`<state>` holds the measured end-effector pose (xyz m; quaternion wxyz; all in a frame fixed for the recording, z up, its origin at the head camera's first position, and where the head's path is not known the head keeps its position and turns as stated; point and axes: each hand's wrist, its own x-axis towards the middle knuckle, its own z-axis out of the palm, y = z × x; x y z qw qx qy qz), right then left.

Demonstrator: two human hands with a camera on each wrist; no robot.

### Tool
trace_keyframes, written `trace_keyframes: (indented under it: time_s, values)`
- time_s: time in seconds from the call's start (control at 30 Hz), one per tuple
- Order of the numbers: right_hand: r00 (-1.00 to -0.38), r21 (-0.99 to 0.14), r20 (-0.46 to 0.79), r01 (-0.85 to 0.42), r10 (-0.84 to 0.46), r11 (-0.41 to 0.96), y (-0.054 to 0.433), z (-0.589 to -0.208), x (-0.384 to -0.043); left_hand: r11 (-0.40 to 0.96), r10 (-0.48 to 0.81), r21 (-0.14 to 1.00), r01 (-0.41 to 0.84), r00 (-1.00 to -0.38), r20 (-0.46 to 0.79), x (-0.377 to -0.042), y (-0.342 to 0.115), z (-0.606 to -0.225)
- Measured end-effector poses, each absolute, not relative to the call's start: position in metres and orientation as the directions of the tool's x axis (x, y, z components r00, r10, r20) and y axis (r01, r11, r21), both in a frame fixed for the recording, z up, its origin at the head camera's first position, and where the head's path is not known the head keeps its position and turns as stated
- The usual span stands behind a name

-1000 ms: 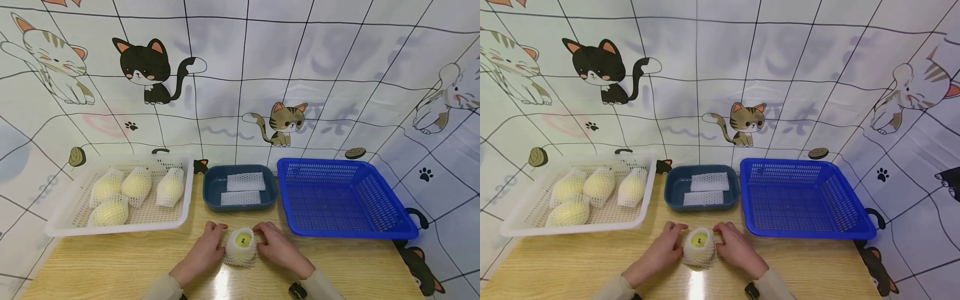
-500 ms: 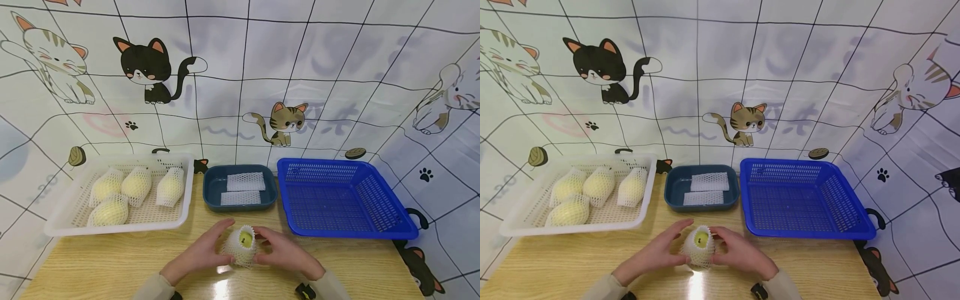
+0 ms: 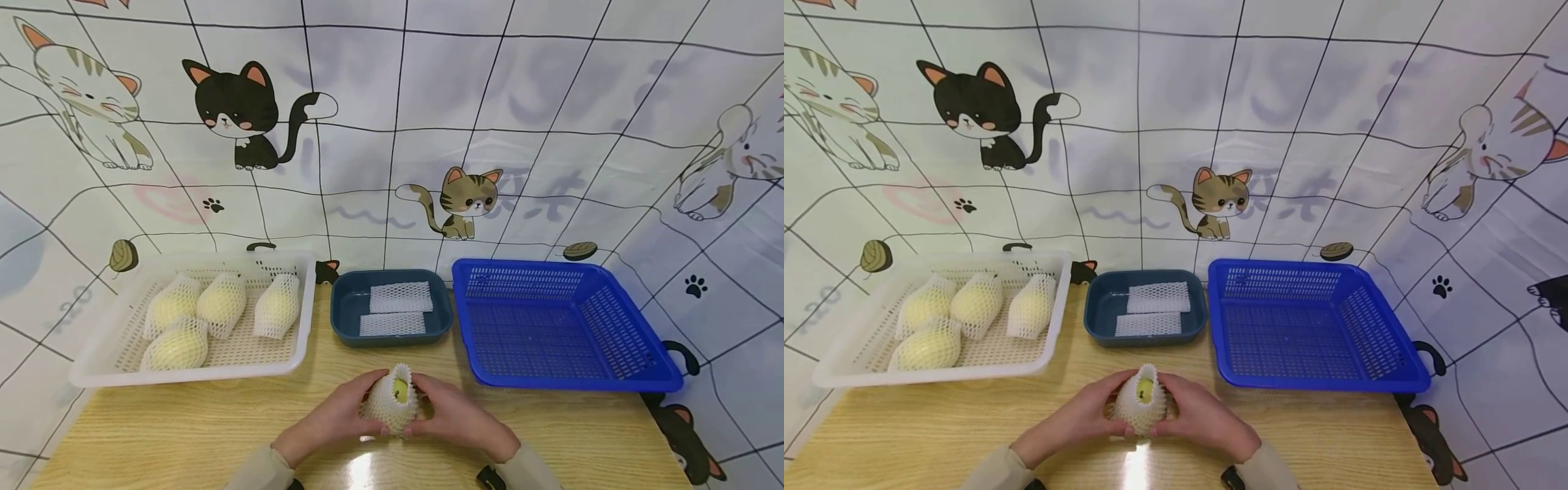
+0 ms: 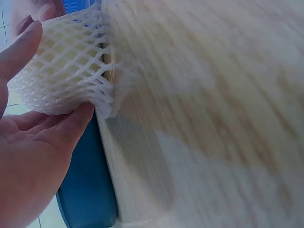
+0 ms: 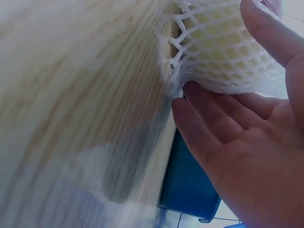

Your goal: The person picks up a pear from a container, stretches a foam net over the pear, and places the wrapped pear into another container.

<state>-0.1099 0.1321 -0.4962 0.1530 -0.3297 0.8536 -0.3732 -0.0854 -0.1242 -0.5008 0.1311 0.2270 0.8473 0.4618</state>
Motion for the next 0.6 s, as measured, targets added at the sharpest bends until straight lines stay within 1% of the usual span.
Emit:
trace_keyframes:
  time_s: [0.37, 0.5, 0.6]
  values:
    - [-0.735, -0.678, -0.075, -0.458, -0.674, 0.575, 0.1278, -0.4946, -0.1121, 0.484, 0.503, 0.836, 0.258, -0.864, -0.025, -0.0862, -0.1236, -0.5035]
    - [-0.744, -0.717, -0.086, -0.416, -0.663, 0.559, 0.1280, -0.4913, -0.1118, 0.464, 0.487, 0.861, 0.208, -0.872, -0.052, -0.0845, -0.1249, -0.5029]
    - [-0.757, -0.787, -0.112, -0.327, -0.643, 0.523, 0.1292, -0.4883, -0.1116, 0.401, 0.466, 0.905, 0.139, -0.882, -0.071, -0.0833, -0.1267, -0.5032]
